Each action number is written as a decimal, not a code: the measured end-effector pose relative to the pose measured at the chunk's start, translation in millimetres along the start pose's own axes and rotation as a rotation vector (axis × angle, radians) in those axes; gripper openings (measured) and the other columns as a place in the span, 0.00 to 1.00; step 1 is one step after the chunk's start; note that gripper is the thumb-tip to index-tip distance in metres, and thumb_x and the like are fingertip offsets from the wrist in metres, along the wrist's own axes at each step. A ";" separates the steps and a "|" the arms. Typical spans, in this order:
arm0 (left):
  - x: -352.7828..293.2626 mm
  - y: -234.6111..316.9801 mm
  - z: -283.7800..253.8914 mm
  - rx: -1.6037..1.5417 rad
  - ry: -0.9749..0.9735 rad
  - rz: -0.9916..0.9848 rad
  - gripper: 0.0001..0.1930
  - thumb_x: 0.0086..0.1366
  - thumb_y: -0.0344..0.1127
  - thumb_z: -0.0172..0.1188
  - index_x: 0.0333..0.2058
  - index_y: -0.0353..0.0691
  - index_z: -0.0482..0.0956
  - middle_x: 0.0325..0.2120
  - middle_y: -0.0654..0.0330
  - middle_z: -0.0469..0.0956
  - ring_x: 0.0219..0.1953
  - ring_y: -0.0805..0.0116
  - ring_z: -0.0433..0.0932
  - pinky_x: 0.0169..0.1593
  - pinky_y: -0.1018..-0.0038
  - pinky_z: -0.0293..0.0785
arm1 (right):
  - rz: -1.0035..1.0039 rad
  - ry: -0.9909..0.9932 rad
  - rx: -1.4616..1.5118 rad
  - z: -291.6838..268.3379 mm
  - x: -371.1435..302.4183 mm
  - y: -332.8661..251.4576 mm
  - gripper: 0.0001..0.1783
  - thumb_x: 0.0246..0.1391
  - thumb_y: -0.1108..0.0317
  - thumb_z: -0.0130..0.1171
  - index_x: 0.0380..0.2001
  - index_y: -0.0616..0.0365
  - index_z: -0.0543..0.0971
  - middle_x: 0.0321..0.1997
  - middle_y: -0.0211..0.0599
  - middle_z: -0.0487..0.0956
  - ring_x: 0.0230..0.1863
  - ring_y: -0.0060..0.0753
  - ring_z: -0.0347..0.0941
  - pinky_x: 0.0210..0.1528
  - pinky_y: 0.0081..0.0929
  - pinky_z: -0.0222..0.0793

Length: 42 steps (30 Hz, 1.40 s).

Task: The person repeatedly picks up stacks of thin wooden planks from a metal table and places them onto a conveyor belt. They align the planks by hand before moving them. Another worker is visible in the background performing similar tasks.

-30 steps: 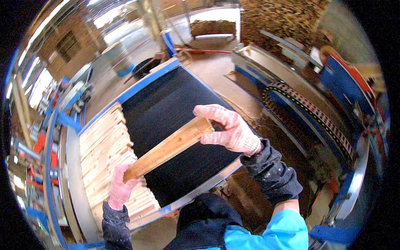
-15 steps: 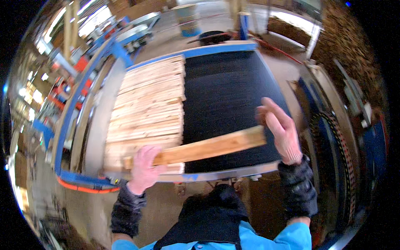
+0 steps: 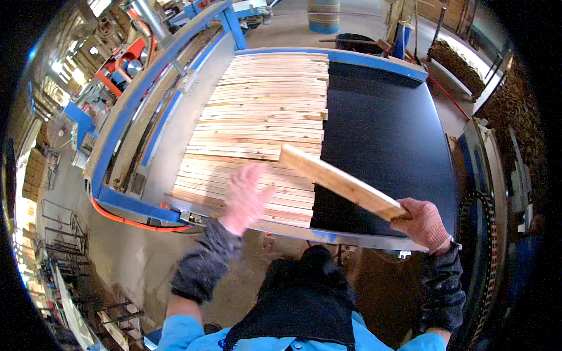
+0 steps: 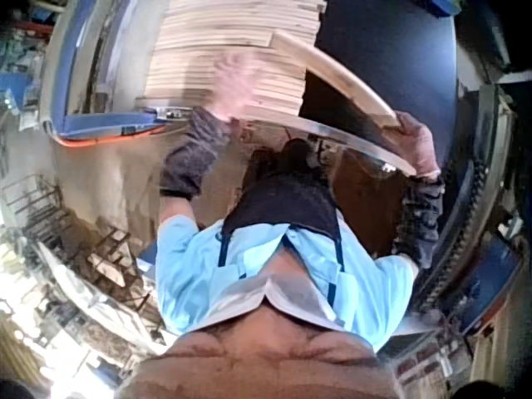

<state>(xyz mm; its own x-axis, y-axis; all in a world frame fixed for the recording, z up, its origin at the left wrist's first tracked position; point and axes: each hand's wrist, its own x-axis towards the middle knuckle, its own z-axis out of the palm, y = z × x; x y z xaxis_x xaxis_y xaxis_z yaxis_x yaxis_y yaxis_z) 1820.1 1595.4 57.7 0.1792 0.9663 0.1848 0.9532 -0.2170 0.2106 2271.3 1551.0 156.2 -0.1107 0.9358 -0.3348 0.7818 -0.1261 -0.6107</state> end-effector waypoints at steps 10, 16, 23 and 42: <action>49.6 -58.9 42.5 0.145 -0.068 -0.004 0.28 0.68 0.58 0.67 0.61 0.50 0.82 0.60 0.55 0.79 0.64 0.49 0.74 0.73 0.49 0.62 | -0.104 0.216 -0.111 2.7 24.5 80.4 0.32 0.51 0.65 0.81 0.59 0.58 0.85 0.49 0.44 0.89 0.51 0.40 0.87 0.57 0.33 0.81; 81.9 -44.6 27.4 0.196 -0.231 -0.066 0.24 0.72 0.62 0.61 0.50 0.48 0.87 0.50 0.56 0.85 0.58 0.52 0.80 0.63 0.48 0.68 | -0.196 0.192 -0.247 -8.2 51.6 96.0 0.33 0.49 0.58 0.81 0.58 0.56 0.85 0.51 0.43 0.89 0.53 0.49 0.85 0.59 0.41 0.80; 103.9 -32.0 30.5 0.291 -0.352 -0.113 0.21 0.75 0.53 0.55 0.48 0.42 0.84 0.46 0.51 0.87 0.52 0.47 0.84 0.58 0.46 0.73 | -0.276 0.094 -0.548 -13.6 89.2 91.3 0.30 0.56 0.49 0.75 0.58 0.49 0.84 0.48 0.35 0.88 0.53 0.46 0.83 0.58 0.46 0.77; 60.9 -54.2 42.4 0.071 -0.040 -0.258 0.24 0.74 0.57 0.59 0.57 0.47 0.83 0.55 0.52 0.83 0.61 0.50 0.79 0.69 0.50 0.66 | -0.532 0.012 -0.748 40.7 194.9 8.9 0.17 0.61 0.51 0.70 0.47 0.47 0.83 0.42 0.36 0.86 0.48 0.46 0.83 0.52 0.48 0.78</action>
<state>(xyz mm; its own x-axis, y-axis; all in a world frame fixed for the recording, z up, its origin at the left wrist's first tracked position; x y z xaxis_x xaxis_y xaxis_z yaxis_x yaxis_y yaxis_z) 1789.7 1671.9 16.8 -0.0634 0.9934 0.0955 0.9831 0.0457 0.1772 2231.7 1718.8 56.4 -0.5664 0.8135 -0.1322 0.8237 0.5642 -0.0569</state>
